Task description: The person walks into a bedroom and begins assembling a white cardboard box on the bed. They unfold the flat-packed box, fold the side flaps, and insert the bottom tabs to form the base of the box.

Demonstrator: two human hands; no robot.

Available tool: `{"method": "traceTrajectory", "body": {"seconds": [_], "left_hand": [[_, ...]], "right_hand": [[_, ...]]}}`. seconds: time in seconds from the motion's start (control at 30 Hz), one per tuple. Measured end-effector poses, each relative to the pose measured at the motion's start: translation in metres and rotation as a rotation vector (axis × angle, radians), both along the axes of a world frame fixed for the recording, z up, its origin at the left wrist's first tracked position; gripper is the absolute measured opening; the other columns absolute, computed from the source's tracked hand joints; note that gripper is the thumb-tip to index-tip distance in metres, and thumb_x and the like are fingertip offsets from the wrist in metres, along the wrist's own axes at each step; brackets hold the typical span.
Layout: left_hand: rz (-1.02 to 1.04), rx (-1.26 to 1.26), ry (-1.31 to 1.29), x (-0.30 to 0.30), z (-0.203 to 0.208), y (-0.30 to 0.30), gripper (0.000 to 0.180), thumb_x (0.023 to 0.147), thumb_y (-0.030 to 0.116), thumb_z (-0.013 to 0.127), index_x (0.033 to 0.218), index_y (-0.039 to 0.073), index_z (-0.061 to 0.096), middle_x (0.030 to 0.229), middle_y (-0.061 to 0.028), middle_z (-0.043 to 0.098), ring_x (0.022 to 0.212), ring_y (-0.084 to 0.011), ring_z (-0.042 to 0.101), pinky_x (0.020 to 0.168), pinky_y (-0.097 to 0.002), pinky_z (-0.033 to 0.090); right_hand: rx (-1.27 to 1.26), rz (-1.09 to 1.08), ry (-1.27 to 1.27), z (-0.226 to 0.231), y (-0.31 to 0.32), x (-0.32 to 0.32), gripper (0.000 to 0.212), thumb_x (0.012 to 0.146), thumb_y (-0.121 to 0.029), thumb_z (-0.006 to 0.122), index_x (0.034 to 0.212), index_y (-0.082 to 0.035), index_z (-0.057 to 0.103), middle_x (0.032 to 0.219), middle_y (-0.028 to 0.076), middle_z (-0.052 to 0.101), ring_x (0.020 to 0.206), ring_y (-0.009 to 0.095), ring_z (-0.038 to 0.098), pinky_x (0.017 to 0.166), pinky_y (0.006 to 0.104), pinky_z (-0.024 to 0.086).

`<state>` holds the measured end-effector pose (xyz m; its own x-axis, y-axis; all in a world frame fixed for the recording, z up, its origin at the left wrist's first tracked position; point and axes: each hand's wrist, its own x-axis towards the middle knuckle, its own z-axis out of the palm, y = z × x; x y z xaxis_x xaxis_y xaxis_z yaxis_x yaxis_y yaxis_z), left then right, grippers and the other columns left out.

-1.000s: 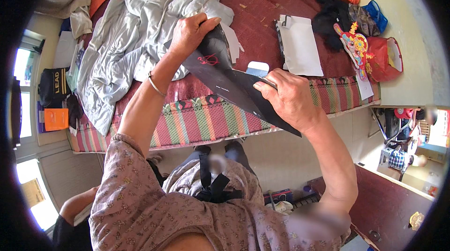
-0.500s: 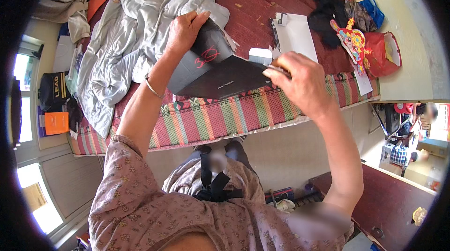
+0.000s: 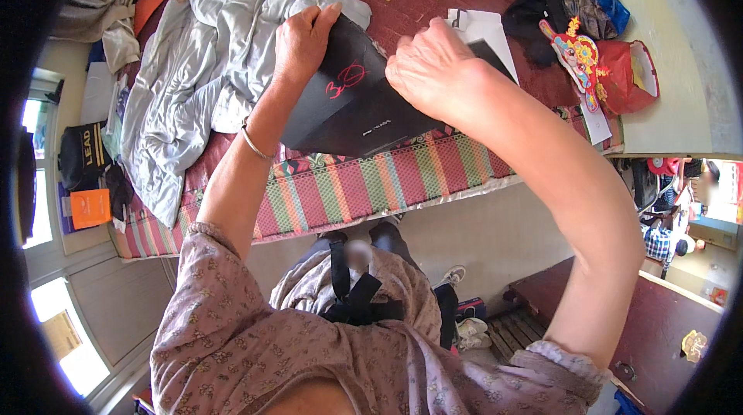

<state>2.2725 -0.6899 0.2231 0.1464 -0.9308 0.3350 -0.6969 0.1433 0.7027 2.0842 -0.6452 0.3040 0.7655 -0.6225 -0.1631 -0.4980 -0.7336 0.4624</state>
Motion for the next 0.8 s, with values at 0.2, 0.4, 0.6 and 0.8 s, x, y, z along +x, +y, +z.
{"method": "traceTrajectory", "body": {"seconds": [0.2, 0.4, 0.6, 0.8], "left_hand": [[0.035, 0.0, -0.052, 0.012, -0.004, -0.009, 0.047, 0.084, 0.047, 0.052, 0.073, 0.003, 0.063, 0.074, -0.0215, 0.062, 0.075, -0.0407, 0.06, 0.068, -0.0457, 0.047], [0.031, -0.211, -0.67, 0.058, -0.021, -0.055, 0.019, 0.086, 0.017, 0.043, 0.092, 0.011, 0.06, 0.09, -0.013, 0.063, 0.081, -0.0322, 0.063, 0.066, -0.0414, 0.052], [0.434, 0.167, -0.897, 0.222, -0.084, -0.044, 0.019, 0.088, 0.021, 0.042, 0.087, 0.012, 0.059, 0.08, -0.0143, 0.065, 0.078, -0.0307, 0.065, 0.065, -0.0421, 0.052], [0.557, 0.118, -0.596, 0.349, -0.105, 0.004, 0.033, 0.089, 0.032, 0.042, 0.102, 0.008, 0.061, 0.086, -0.0177, 0.064, 0.083, -0.035, 0.062, 0.074, -0.0445, 0.048]], "right_hand": [[0.077, 0.052, -0.073, -0.019, -0.009, 0.006, 0.012, 0.08, -0.019, 0.055, 0.076, -0.008, 0.059, 0.065, 0.008, 0.062, 0.066, 0.021, 0.064, 0.058, 0.0344, 0.049], [-0.056, 0.178, -0.255, -0.002, 0.028, 0.005, 0.006, 0.074, -0.015, 0.056, 0.071, -0.011, 0.052, 0.063, 0.004, 0.055, 0.063, 0.018, 0.059, 0.058, 0.0293, 0.046], [0.022, 0.105, -0.416, -0.008, 0.061, -0.054, 0.009, 0.071, -0.007, 0.057, 0.071, -0.008, 0.049, 0.062, 0.004, 0.052, 0.055, 0.019, 0.058, 0.049, 0.0324, 0.046], [0.141, -0.226, -0.516, -0.058, 0.083, -0.124, 0.007, 0.073, -0.006, 0.056, 0.077, -0.003, 0.051, 0.06, 0.015, 0.056, 0.056, 0.03, 0.059, 0.05, 0.0387, 0.047]]}}
